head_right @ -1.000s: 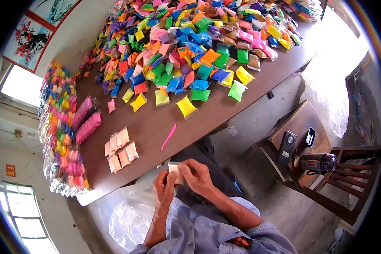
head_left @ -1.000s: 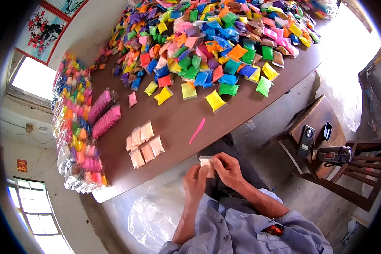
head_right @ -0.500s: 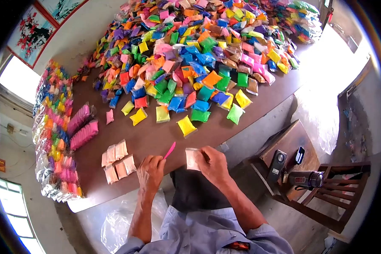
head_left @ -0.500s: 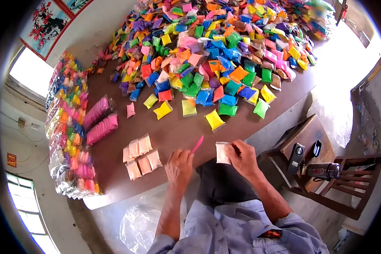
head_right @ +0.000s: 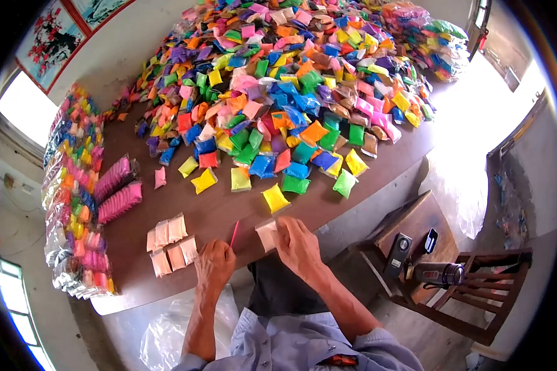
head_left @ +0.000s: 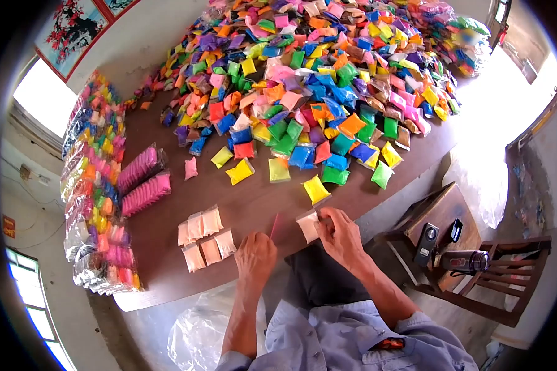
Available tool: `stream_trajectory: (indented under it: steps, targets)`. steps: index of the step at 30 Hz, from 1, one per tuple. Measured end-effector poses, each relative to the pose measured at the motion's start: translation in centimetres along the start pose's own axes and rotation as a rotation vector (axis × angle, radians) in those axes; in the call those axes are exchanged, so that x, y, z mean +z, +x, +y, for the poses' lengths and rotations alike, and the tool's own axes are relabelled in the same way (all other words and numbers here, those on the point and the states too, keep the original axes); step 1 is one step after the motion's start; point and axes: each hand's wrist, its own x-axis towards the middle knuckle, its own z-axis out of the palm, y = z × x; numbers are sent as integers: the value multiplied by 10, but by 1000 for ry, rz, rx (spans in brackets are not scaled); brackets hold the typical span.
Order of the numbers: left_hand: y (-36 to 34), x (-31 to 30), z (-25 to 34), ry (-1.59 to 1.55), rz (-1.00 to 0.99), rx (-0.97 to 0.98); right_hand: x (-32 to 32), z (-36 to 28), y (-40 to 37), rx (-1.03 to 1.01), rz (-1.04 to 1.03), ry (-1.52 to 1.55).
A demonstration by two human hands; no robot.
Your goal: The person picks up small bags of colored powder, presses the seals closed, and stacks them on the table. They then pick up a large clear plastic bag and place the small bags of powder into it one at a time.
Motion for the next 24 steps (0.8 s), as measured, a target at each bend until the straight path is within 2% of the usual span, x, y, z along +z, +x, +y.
stream_trajectory:
  steps: [4, 9, 11, 16, 18, 22, 24]
  targets:
    - [0, -4, 2, -105, -2, -24, -4, 9, -13, -122, -27, 2]
    - [-7, -9, 7, -428, -103, -179, -6, 13, -19, -277, -71, -60]
    - [-10, -2, 5, -432, -75, -183, -6, 14, -22, -205, -138, -40]
    - [-7, -10, 11, -355, -32, -132, -9, 16, -23, -214, -163, -69]
    - [-7, -6, 10, -101, -62, -85, -8, 17, -23, -193, -171, -53]
    - [-5, -10, 15, -87, -99, -107, -7, 18, -24, -235, -131, -56]
    - [-3, -9, 20, -198, 1, -110, -4, 20, -25, -255, -108, -41]
